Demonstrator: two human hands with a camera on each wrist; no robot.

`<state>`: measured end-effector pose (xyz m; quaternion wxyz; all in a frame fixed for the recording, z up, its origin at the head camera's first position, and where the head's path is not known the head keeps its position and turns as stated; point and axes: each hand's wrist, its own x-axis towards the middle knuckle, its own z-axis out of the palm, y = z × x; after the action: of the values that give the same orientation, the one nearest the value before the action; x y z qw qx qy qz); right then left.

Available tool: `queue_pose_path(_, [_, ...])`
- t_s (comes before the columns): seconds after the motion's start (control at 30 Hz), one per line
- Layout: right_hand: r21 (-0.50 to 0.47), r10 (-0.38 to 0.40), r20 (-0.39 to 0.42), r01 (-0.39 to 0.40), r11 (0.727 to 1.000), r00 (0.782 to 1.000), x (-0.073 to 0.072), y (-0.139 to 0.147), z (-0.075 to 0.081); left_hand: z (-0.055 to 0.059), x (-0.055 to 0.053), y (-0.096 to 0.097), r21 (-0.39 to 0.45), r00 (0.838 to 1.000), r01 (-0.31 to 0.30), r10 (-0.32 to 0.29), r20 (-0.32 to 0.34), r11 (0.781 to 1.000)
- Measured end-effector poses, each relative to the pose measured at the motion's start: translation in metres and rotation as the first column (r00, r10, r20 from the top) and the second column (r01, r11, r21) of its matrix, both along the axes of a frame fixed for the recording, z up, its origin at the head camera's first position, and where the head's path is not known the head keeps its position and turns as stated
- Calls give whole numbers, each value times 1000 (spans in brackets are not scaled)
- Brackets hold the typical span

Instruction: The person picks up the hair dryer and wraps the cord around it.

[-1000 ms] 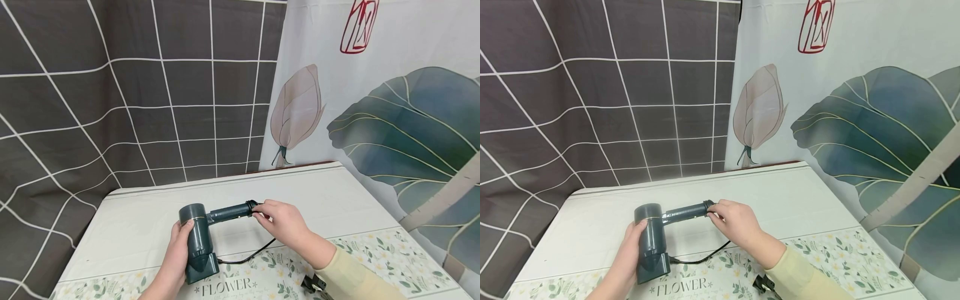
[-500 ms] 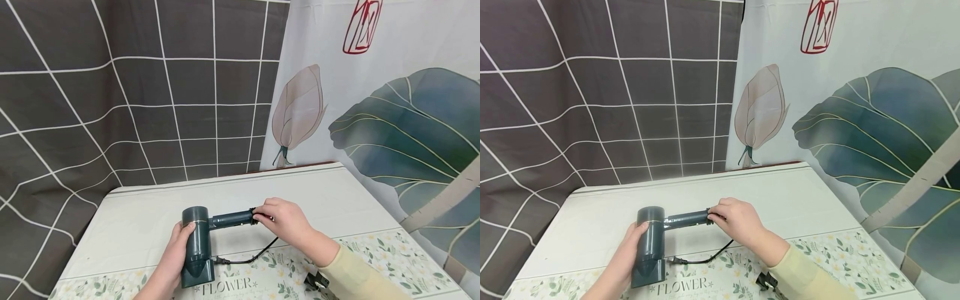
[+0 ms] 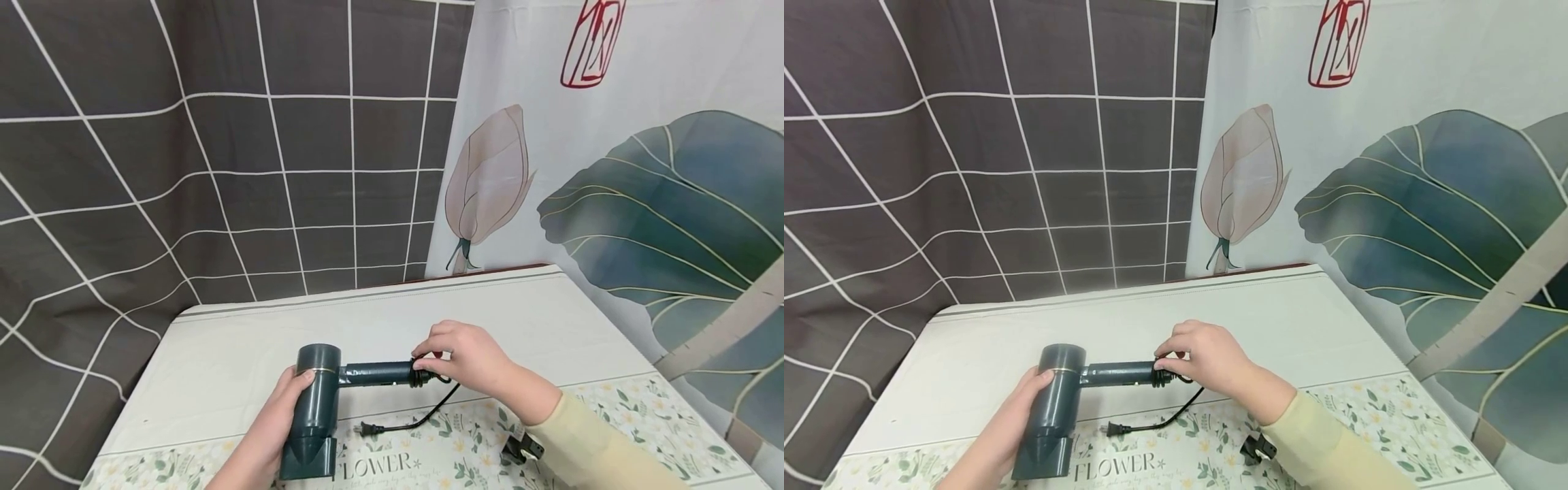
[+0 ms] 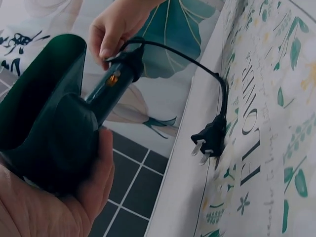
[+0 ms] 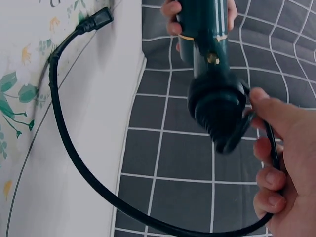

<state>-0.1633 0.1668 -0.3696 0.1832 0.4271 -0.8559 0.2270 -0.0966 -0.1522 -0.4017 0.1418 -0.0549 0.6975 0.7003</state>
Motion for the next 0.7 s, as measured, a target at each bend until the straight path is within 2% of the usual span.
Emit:
queue_pose_path(0.13, [18,53,67,-54,998,996,-3,2,0,1,1,-4,17,999,27,-28,38,999])
queue_pose_path(0.37, [-1,135,97,-136,991,986,-14,8,-5,1,2,-7,59,996,70,-73,44,996])
queue_pose_path(0.7, [-15,103,76,-102,995,992,-30,15,-12,-2,2,-8,45,997,63,-65,38,997])
